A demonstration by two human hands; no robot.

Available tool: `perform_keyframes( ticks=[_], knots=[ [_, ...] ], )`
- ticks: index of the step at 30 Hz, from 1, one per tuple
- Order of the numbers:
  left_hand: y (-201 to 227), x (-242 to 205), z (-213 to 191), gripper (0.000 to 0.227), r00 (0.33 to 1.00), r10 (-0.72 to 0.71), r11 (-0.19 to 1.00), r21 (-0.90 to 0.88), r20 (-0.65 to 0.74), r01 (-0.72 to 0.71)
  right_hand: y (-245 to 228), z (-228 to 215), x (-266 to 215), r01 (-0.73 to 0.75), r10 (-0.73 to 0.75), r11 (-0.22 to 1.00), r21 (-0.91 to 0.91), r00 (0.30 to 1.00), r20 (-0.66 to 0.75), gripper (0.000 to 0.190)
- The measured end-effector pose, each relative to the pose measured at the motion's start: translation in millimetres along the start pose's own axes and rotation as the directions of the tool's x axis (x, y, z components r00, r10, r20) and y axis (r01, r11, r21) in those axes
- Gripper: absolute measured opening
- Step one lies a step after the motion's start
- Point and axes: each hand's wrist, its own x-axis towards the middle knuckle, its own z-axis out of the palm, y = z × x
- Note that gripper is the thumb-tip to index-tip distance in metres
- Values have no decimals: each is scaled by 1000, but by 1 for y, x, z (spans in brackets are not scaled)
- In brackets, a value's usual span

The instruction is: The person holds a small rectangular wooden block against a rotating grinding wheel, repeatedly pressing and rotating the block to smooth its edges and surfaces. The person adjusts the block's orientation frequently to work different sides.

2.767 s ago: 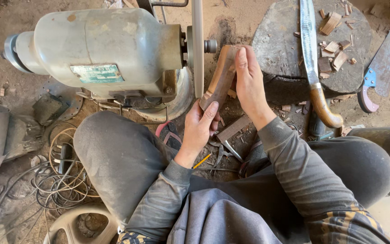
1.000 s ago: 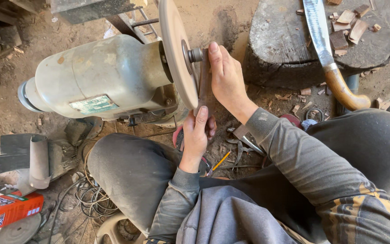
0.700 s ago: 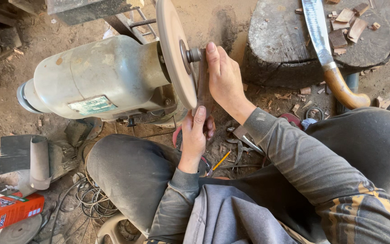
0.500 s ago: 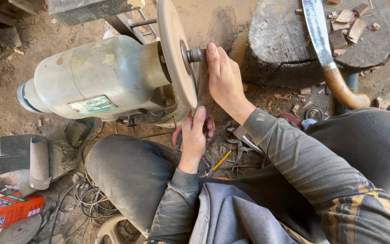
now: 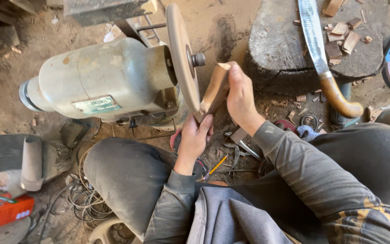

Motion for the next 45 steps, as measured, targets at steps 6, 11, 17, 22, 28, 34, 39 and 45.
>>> perform_keyframes(
  ticks=[6,11,17,22,28,34,39,45],
  knots=[
    [-13,10,8,37,998,15,979,-203,-68,-28,-9,-6,-1,66,-63,980,-186,998,26,53],
    [-17,11,12,36,996,37,995,-92,-82,-44,-13,-5,5,111,-106,963,-245,994,34,54],
    [-14,10,10,38,995,62,993,-98,-79,-70,-14,1,9,124,-117,946,-300,992,42,47],
    [-12,11,9,37,995,47,995,-82,-91,-54,-19,4,12,30,-23,957,-288,999,28,47],
    [-16,11,8,34,995,20,994,-105,-94,-30,-21,5,12,-3,13,965,-262,999,35,48],
    [-14,12,5,34,995,3,998,-70,-96,-10,-16,5,13,22,-8,961,-274,999,53,50],
    [-11,13,4,33,995,-18,988,-152,-100,3,-11,6,17,48,-35,939,-342,998,45,50],
    [-10,10,4,34,990,-61,992,-118,-124,47,-17,11,20,54,-35,920,-387,998,56,50]
  ],
)
